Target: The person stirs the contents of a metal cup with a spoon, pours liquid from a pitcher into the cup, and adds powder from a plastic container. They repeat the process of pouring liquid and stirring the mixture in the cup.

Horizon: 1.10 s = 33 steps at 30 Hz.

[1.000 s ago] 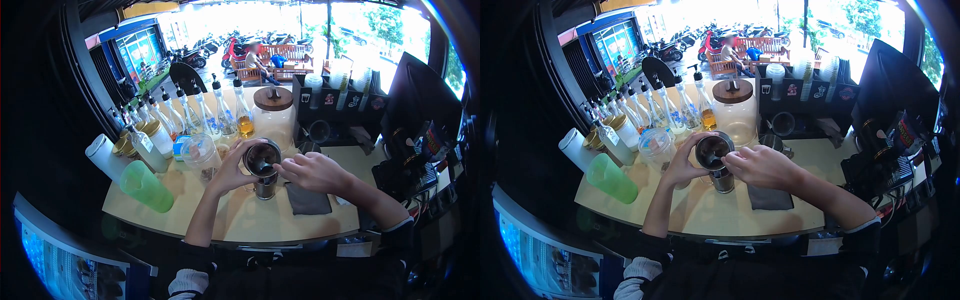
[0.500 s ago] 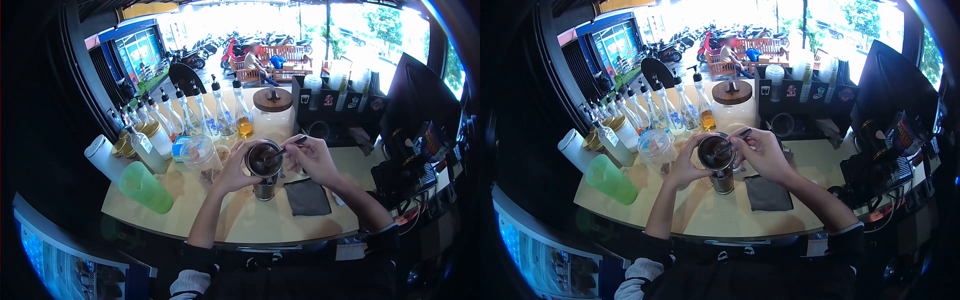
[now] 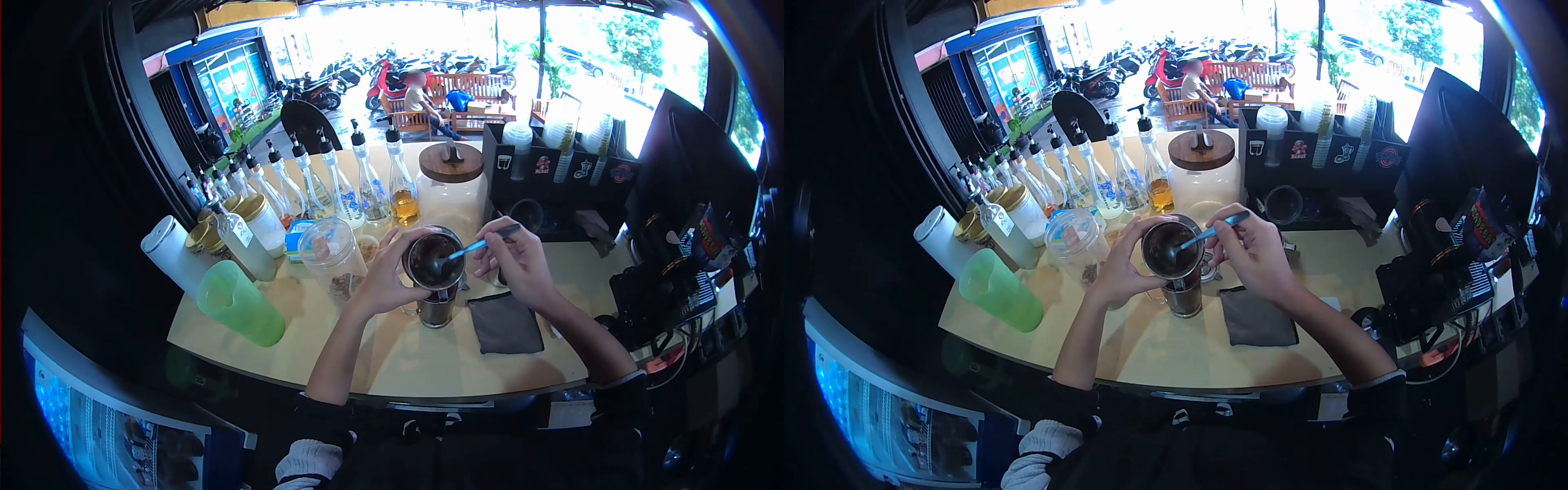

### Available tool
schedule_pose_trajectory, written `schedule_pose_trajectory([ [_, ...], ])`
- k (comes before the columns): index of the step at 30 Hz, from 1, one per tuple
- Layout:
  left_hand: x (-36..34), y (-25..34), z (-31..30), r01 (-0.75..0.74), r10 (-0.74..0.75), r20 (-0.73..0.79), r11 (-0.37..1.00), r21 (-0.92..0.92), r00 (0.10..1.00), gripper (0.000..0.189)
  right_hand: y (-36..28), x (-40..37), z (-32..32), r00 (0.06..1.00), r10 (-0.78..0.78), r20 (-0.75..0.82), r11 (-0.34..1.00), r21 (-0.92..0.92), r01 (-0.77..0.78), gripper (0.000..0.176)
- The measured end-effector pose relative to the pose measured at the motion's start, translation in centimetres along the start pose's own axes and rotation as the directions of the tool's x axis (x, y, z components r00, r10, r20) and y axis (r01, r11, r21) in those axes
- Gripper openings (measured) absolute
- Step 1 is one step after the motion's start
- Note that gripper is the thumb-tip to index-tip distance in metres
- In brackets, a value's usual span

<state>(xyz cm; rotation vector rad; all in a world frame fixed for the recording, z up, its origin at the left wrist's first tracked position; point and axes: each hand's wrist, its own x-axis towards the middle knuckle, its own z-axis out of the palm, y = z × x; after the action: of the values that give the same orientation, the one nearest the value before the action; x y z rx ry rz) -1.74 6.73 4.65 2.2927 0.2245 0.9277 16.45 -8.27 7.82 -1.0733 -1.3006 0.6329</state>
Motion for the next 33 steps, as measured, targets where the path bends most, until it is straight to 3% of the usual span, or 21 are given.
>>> schedule_pose_trajectory([
  [3,0.0,0.2,0.0,-0.041,0.041,-0.005,0.998,0.040,0.999,0.080,0.1,0.0,0.0,0.999,0.013,-0.043,0.998,0.057,-0.011,0.015],
  [5,0.0,0.4,-0.2,0.018,-0.021,0.048,0.997,0.073,0.999,0.083,0.4,-0.2,0.1,0.999,-0.026,-0.021,1.000,-0.001,0.026,0.014],
  [9,-0.1,-0.1,0.0,-0.005,0.001,0.045,0.997,0.079,0.999,0.083,-0.1,-0.1,-0.1,0.998,-0.042,-0.041,0.999,-0.026,0.041,0.014],
  [14,0.1,0.0,0.0,-0.074,0.070,0.044,0.991,0.112,0.997,0.085,-0.9,0.3,-0.8,0.999,-0.031,0.030,0.987,-0.158,0.035,0.016],
  [17,0.2,0.4,-0.2,-0.076,0.068,0.062,0.988,0.132,0.996,0.085,-1.3,0.6,-1.1,0.993,0.025,0.119,0.987,-0.161,-0.006,0.017],
  [21,0.2,0.6,-0.1,-0.075,0.067,0.061,0.989,0.126,0.996,0.085,-1.8,1.1,-1.7,0.997,0.004,0.077,0.981,-0.195,0.011,0.018],
  [24,0.2,0.9,0.0,-0.088,0.081,0.054,0.988,0.131,0.995,0.085,-2.2,1.0,-1.3,0.989,0.022,0.145,0.984,-0.180,0.005,0.017],
  [30,-0.1,0.8,-0.3,-0.004,-0.002,0.051,0.994,0.105,0.999,0.084,-4.2,0.6,-2.7,0.957,-0.145,0.252,0.921,-0.319,0.223,0.012],
  [31,-0.1,0.7,-0.2,0.010,-0.011,0.037,0.999,0.035,0.999,0.085,-4.7,0.6,-2.5,0.956,-0.144,0.257,0.921,-0.319,0.225,0.012],
  [33,-0.1,0.5,-0.1,0.023,-0.022,0.025,0.999,-0.036,0.999,0.085,-5.5,0.3,-1.9,0.897,-0.222,0.381,0.799,-0.457,0.392,0.009],
])
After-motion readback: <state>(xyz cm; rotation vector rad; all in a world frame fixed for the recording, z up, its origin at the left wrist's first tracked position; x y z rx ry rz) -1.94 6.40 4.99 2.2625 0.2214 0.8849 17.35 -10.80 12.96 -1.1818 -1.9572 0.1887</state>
